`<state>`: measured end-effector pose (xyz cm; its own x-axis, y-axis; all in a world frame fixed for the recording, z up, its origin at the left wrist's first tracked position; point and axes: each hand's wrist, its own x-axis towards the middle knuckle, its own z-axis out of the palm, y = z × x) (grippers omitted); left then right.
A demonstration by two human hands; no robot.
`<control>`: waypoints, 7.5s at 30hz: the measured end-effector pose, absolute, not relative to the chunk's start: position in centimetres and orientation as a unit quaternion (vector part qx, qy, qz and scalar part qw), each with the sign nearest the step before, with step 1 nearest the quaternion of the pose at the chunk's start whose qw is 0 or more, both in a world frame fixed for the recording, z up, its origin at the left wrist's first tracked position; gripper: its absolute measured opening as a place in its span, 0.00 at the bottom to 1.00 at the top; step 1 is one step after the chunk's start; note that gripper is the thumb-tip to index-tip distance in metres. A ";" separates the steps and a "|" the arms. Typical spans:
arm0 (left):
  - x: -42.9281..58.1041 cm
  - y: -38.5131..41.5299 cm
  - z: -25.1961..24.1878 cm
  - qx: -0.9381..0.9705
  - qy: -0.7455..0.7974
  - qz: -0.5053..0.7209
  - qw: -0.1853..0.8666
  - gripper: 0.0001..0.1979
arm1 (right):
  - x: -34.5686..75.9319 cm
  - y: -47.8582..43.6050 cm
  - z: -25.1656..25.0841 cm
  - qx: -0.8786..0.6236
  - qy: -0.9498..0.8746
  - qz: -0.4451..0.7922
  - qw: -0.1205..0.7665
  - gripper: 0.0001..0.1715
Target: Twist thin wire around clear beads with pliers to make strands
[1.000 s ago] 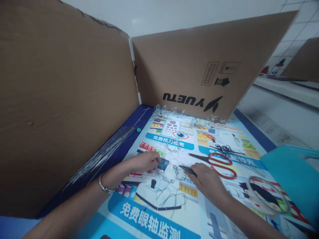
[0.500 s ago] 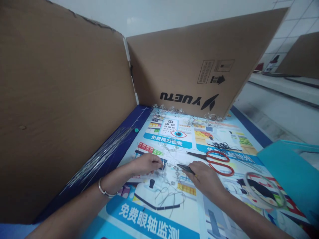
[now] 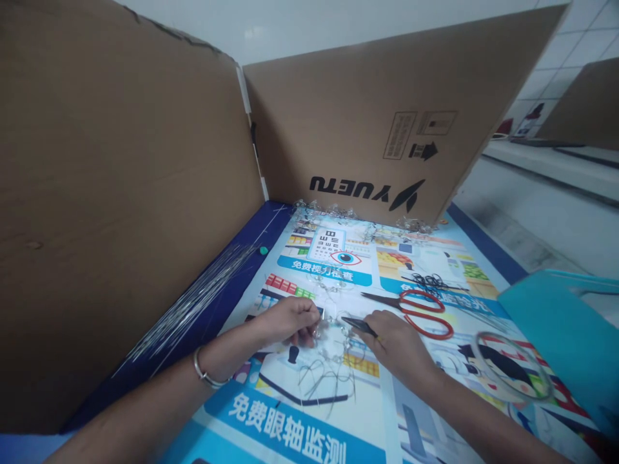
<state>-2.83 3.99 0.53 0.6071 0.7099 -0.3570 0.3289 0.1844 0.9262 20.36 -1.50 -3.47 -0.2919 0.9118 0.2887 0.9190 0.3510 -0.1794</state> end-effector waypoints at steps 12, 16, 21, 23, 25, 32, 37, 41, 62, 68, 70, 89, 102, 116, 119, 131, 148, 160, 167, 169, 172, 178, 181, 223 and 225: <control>-2.3 3.4 0.1 0.524 0.380 0.232 0.726 0.15 | 20.0 -1.7 -3.0 -0.564 -0.800 -0.027 0.202 0.19; -2.5 3.0 0.6 0.498 0.323 0.233 0.771 0.15 | 20.2 -1.7 -3.0 -0.573 -0.793 -0.008 0.207 0.19; -2.3 2.7 0.3 0.493 0.315 0.243 0.774 0.18 | 20.3 -1.6 -3.0 -0.575 -0.787 0.000 0.225 0.22; -2.1 2.6 0.2 0.490 0.335 0.256 0.763 0.18 | 20.4 -1.5 -3.1 -0.576 -0.784 0.002 0.231 0.22; -1.9 2.5 0.1 0.487 0.354 0.281 0.747 0.18 | 20.4 -1.5 -3.2 -0.577 -0.782 0.006 0.234 0.21; -1.3 2.5 0.3 0.483 0.387 0.331 0.712 0.13 | 20.2 -1.6 -2.9 -0.580 -0.774 0.000 0.253 0.20; -0.9 2.6 0.2 0.511 0.385 0.327 0.696 0.12 | 20.3 -1.5 -3.2 -0.575 -0.775 -0.005 0.261 0.19; -0.8 2.7 -0.3 0.522 0.369 0.323 0.698 0.12 | 20.4 -1.5 -3.4 -0.574 -0.777 -0.005 0.259 0.18; 0.3 3.9 -0.1 0.542 0.366 0.282 0.702 0.13 | 21.1 -0.9 -3.4 -0.566 -0.778 -0.048 0.268 0.21; -0.3 4.1 -0.4 0.562 0.340 0.270 0.704 0.15 | 21.0 -0.9 -3.3 -0.576 -0.776 -0.035 0.255 0.21; -0.6 4.2 -0.6 0.572 0.327 0.269 0.702 0.15 | 21.0 -0.9 -3.3 -0.581 -0.774 -0.025 0.250 0.21; -0.7 4.1 -0.6 0.554 0.348 0.284 0.701 0.12 | 20.9 -0.9 -3.4 -0.578 -0.775 -0.049 0.249 0.22; -0.9 4.0 -0.1 0.556 0.335 0.283 0.707 0.12 | 21.0 -1.1 -3.5 -0.575 -0.778 -0.042 0.250 0.22; -1.3 4.4 -0.5 0.564 0.345 0.252 0.707 0.12 | 21.1 -1.1 -3.7 -0.571 -0.783 -0.049 0.240 0.21; -1.3 4.5 -0.7 0.564 0.344 0.251 0.708 0.14 | 21.1 -1.1 -3.7 -0.571 -0.783 -0.049 0.240 0.21; -1.4 4.5 -0.5 0.552 0.327 0.259 0.722 0.13 | 21.1 -1.1 -3.7 -0.568 -0.781 -0.036 0.257 0.20; -1.3 4.4 -0.7 0.544 0.333 0.272 0.721 0.10 | 21.2 -1.6 -3.8 -0.572 -0.784 -0.039 0.239 0.16; -1.4 4.0 0.1 0.545 0.348 0.263 0.716 0.06 | 21.3 -1.7 -3.6 -0.550 -0.798 -0.052 0.240 0.12; -1.3 3.6 -0.4 0.562 0.335 0.254 0.712 0.08 | 20.9 -1.7 -2.2 -0.510 -0.815 -0.130 0.243 0.10; -1.3 3.6 -0.4 0.566 0.332 0.253 0.711 0.08 | 20.8 -1.7 -1.9 -0.507 -0.816 -0.154 0.232 0.10; -1.2 3.5 -0.3 0.562 0.324 0.253 0.717 0.09 | 20.6 -1.8 -1.7 -0.506 -0.815 -0.183 0.213 0.10; -1.0 3.6 -0.4 0.547 0.319 0.255 0.731 0.11 | 20.8 -1.9 -1.2 -0.499 -0.818 -0.216 0.186 0.15; -0.9 3.5 -0.2 0.553 0.316 0.251 0.729 0.11 | 21.1 -1.7 -0.8 -0.486 -0.827 -0.229 0.167 0.16; -1.1 3.7 -0.5 0.577 0.304 0.236 0.721 0.10 | 21.7 -0.8 -1.9 -0.426 -0.862 -0.188 0.202 0.20; -1.1 3.7 -0.6 0.582 0.303 0.235 0.717 0.10 | 21.7 -0.8 -2.0 -0.427 -0.861 -0.189 0.201 0.19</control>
<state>-1.12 3.73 -0.60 0.7060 0.6896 -0.1611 0.0157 0.2122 0.9771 21.71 -0.81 -1.97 -0.5544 0.6600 0.5071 0.8115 0.5639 0.1532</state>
